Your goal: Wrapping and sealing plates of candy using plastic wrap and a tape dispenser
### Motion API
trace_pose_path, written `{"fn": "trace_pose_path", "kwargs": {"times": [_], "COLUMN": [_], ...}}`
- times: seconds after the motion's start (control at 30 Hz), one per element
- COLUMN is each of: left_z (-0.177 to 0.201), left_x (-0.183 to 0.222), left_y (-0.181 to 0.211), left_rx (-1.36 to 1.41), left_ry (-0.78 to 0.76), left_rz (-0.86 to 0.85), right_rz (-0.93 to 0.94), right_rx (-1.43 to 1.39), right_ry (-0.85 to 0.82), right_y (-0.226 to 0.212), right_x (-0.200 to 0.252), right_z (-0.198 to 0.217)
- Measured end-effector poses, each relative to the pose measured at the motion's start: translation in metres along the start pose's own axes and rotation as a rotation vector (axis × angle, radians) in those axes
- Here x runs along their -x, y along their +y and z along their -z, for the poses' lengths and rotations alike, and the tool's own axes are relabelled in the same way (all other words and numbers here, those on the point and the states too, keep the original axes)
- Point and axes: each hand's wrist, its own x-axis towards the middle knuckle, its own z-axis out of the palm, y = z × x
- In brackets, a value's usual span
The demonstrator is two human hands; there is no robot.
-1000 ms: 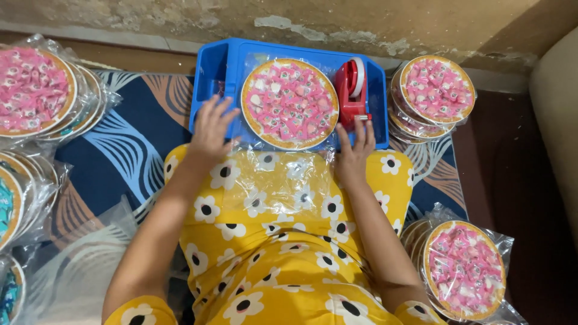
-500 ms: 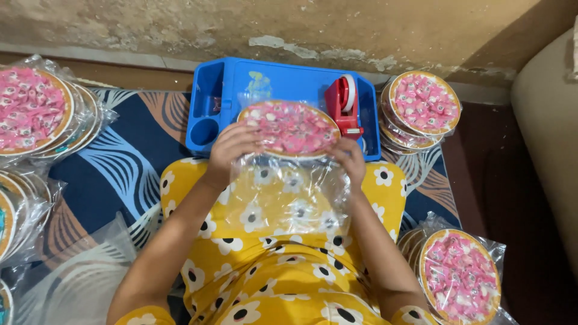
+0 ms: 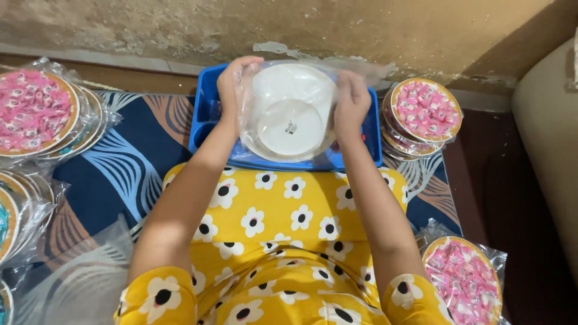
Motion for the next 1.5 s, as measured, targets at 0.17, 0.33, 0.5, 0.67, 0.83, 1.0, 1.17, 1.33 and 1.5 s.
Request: {"fn": "trace_pose_path", "kwargs": {"times": [0.17,0.33,0.5,0.67,0.83,1.0,1.17,1.33,1.5], "left_z": [-0.007,-0.014,-0.001,-0.004,-0.001,0.004,0.002,0.008,0.011], "left_x": [-0.028,-0.062,-0.089,-0.077,-0.068,-0.085,-0.083,-0.077,-0.071], "left_y": [-0.072,-0.205,-0.273,-0.193,-0.132,-0.160,-0.144,-0.140,-0.146], "left_rx": [-0.099,-0.366,-0.748,-0.690,-0.718,-0.584,-0.626,-0.526,-0.391], "left_ry": [0.051,0.158,-0.004,0.006,-0.010,-0.052,-0.063,-0.100,-0.119], "left_rz": [0.010,0.246,0.339,0.448,0.277,0.367,0.329,0.288,0.050], "right_rz": [-0.088,-0.162,-0.344,-0.516,-0.524,-0.520,-0.059,0.088,0.121], "right_rx": [0.118,0.382,0.776,0.732,0.607,0.801,0.665,0.475,0.365], "right_ry": [0.082,0.062,-0.086,-0.107,-0.076,0.061,-0.122,-0.717,-0.947], "right_y": [0.067,0.156,0.211,0.188,0.191,0.208,0.183,0.225,0.181], "right_x": [-0.015,-0.024,-0.023,-0.036,-0.052,-0.086,-0.126,-0.172,-0.179], "right_z": [-0.031,-0.054,-0.073,-0.084,-0.085,-0.097,-0.126,-0.156,-0.183]}}
